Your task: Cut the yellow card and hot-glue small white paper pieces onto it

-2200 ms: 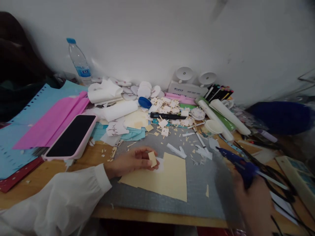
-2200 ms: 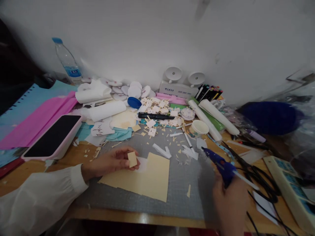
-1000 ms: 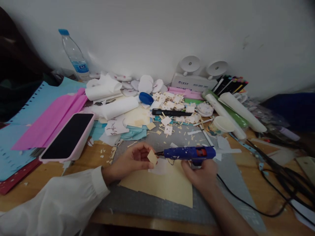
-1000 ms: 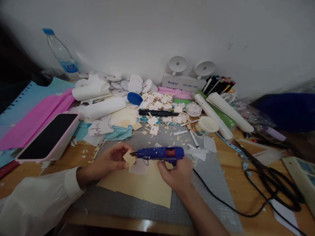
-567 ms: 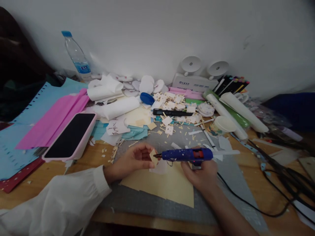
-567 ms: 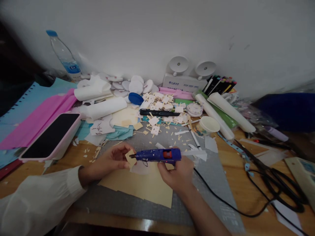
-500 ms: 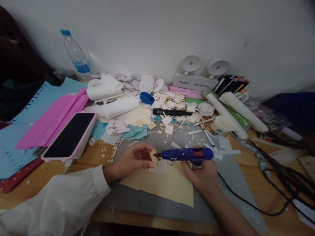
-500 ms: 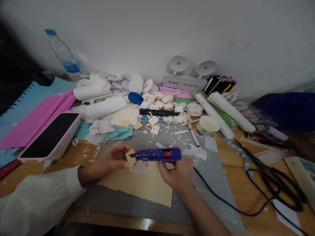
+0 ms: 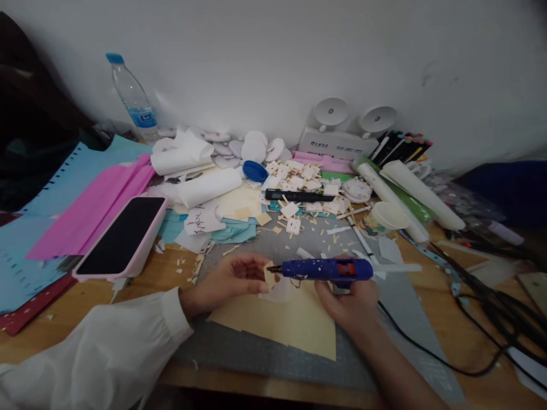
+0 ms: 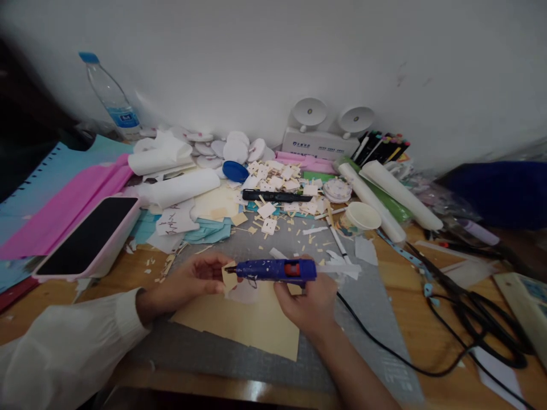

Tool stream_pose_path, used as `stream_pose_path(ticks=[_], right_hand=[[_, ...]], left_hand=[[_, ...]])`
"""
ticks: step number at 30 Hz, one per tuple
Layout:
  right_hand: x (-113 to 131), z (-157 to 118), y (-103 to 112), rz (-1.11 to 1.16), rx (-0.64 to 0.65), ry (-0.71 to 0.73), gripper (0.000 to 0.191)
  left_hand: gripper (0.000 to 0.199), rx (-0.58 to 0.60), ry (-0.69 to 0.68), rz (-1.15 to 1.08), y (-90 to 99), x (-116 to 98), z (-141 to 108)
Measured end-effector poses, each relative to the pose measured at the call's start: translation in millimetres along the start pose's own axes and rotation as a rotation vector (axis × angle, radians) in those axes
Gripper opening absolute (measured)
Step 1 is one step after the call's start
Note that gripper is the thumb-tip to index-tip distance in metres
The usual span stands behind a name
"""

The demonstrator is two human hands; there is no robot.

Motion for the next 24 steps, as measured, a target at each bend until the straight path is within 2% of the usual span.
stream_pose_path(ticks=[17, 24], right_hand=[[3.1, 2.6, 1.3, 0.011, 0.0, 0.076, 0.007], [3.7, 3.9, 2.1, -0.037, -0.067, 0.159, 0.009]], left_hand=[[0.039, -0.008, 0.0, -0.025, 1.3, 2.4, 0.4], [0.04, -0.014, -0.002, -0.039, -0.3, 0.9, 0.9]])
Point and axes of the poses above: each hand's wrist, its own z-axis towards the middle knuckle, its own y-axis out of the back of the hand, x = y × z, the point moved 3 cm from there along z, towards the middle knuckle, and after that the axes turned 8 degrees about x, right-handed, at the moved point
